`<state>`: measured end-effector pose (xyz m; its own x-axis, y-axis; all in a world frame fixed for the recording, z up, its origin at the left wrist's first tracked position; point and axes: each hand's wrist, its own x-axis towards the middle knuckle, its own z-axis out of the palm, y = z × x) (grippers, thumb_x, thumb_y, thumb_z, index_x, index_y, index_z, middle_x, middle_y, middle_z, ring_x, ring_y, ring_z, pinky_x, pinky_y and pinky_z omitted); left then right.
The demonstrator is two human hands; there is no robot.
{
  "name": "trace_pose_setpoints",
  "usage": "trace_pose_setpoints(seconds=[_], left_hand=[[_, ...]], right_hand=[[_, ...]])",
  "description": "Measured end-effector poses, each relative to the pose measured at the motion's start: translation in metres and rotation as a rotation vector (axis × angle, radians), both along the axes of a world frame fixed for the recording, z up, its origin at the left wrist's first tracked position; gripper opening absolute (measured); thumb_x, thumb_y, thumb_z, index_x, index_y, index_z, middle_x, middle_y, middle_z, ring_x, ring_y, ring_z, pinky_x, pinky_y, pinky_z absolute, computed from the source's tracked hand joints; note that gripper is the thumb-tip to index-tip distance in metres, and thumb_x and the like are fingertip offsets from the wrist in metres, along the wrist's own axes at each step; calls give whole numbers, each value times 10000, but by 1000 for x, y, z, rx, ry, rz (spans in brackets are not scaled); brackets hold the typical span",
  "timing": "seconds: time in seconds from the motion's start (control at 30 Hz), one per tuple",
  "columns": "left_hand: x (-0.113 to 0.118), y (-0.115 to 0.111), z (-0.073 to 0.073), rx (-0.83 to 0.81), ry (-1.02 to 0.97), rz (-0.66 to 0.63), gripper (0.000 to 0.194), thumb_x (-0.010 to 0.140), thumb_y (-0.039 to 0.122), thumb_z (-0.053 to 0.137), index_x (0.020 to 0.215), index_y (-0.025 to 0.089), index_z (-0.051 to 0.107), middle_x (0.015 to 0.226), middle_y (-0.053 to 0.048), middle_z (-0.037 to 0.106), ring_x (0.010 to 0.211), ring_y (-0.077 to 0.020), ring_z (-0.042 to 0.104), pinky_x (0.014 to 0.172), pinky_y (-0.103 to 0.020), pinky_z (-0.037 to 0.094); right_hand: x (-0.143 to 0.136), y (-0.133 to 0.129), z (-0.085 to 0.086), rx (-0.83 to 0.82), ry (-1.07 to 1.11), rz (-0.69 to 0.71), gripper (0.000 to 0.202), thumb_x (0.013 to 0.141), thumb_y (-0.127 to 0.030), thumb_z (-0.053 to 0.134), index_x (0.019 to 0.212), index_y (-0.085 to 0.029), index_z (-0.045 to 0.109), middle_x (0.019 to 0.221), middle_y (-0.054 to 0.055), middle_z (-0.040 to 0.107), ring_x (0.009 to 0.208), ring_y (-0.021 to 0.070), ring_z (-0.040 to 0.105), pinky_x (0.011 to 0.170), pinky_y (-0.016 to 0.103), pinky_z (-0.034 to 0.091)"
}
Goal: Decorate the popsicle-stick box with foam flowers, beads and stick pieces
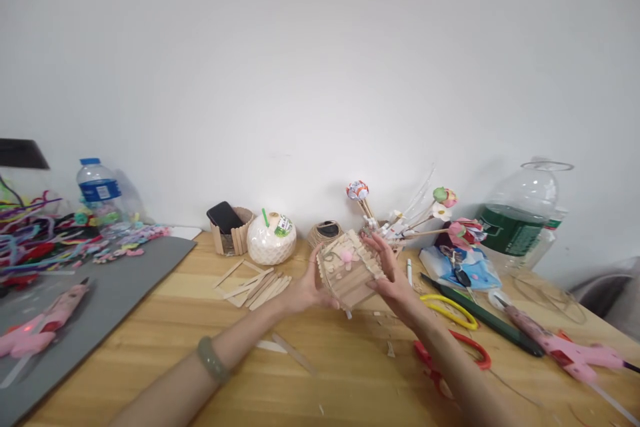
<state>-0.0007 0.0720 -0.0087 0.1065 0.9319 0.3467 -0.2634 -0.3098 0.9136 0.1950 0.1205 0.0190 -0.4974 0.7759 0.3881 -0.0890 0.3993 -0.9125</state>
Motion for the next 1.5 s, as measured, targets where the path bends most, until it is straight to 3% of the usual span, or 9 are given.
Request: trace_pose_setpoints(seconds=[0.13, 0.27, 0.37, 0.5, 0.77, 0.93, 1.07, 1.3, 1.5], left_hand=[[-5, -4, 12, 27, 4, -54, 1134, 472, 390, 832, 1396, 304, 179, 1436, -129, 319, 1301, -329, 323, 1025, -493, 321], [-20, -4, 24, 111, 195, 124, 1129, 514, 241, 823, 1410, 292, 138, 1467, -112, 237, 1355, -309, 194, 1078, -476, 232], [-26, -3, 30, 240, 392, 258, 1087, 508, 235, 817, 1401, 258, 197, 1429, -119, 301, 1325, -311, 260, 1096, -473, 181], [-23, 1, 40, 253, 547, 292, 979, 537, 274, 800, 1369, 231, 287, 1389, -132, 361, 1291, -308, 322, 1089, -470, 196], [-10, 28, 61, 234, 497, 316, 864, 614, 323, 746, 1353, 214, 312, 1382, -127, 375, 1284, -288, 344, 1085, -442, 220], [-4, 29, 64, 247, 484, 341, 850, 600, 332, 752, 1336, 215, 343, 1367, -119, 384, 1279, -294, 343, 1088, -442, 218], [-2, 25, 66, 271, 470, 366, 855, 595, 330, 753, 1337, 235, 341, 1361, -102, 385, 1287, -291, 327, 1094, -440, 207], [3, 26, 68, 302, 414, 425, 782, 647, 356, 702, 1326, 219, 339, 1366, -106, 364, 1287, -289, 320, 1084, -433, 226], [4, 21, 56, 347, 405, 446, 931, 613, 397, 734, 1372, 247, 217, 1361, -114, 327, 1294, -286, 304, 1079, -429, 228]], right_hand=[[-6, -8, -2, -54, 7, 31, 864, 626, -473, 695, 1336, -328, 225, 1483, 81, 193, 1353, 252, 205, 1054, 462, 251], [-3, -4, -5, -118, 25, 95, 919, 565, -603, 696, 1332, -312, 280, 1496, 73, 194, 1350, 261, 224, 1037, 458, 291], [-1, 3, -10, -192, 50, 79, 716, 704, -696, 491, 1297, -330, 330, 1497, 54, 205, 1337, 240, 271, 1010, 473, 321], [-3, 12, -14, -290, 82, 33, 546, 833, -650, 304, 1234, -298, 418, 1406, 85, 397, 1276, 209, 392, 1000, 464, 343], [6, 16, -4, -403, 214, -103, 583, 851, -647, 188, 1235, -278, 425, 1422, 57, 375, 1321, 201, 315, 1072, 466, 245], [11, 2, 6, -474, 262, 25, 661, 834, -675, 158, 1140, -206, 509, 1332, 118, 485, 1244, 235, 437, 1022, 458, 339], [14, -3, 12, -493, 326, 82, 716, 829, -684, 65, 1121, -198, 503, 1343, 115, 473, 1253, 197, 424, 1059, 414, 289], [8, -11, 20, -494, 367, 202, 653, 855, -656, 139, 1111, -205, 535, 1262, 96, 552, 1177, 188, 499, 1050, 399, 295], [10, -14, 19, -510, 327, 235, 250, 816, -350, 567, 1030, -225, 604, 1131, 50, 636, 1031, 188, 588, 964, 392, 391]])
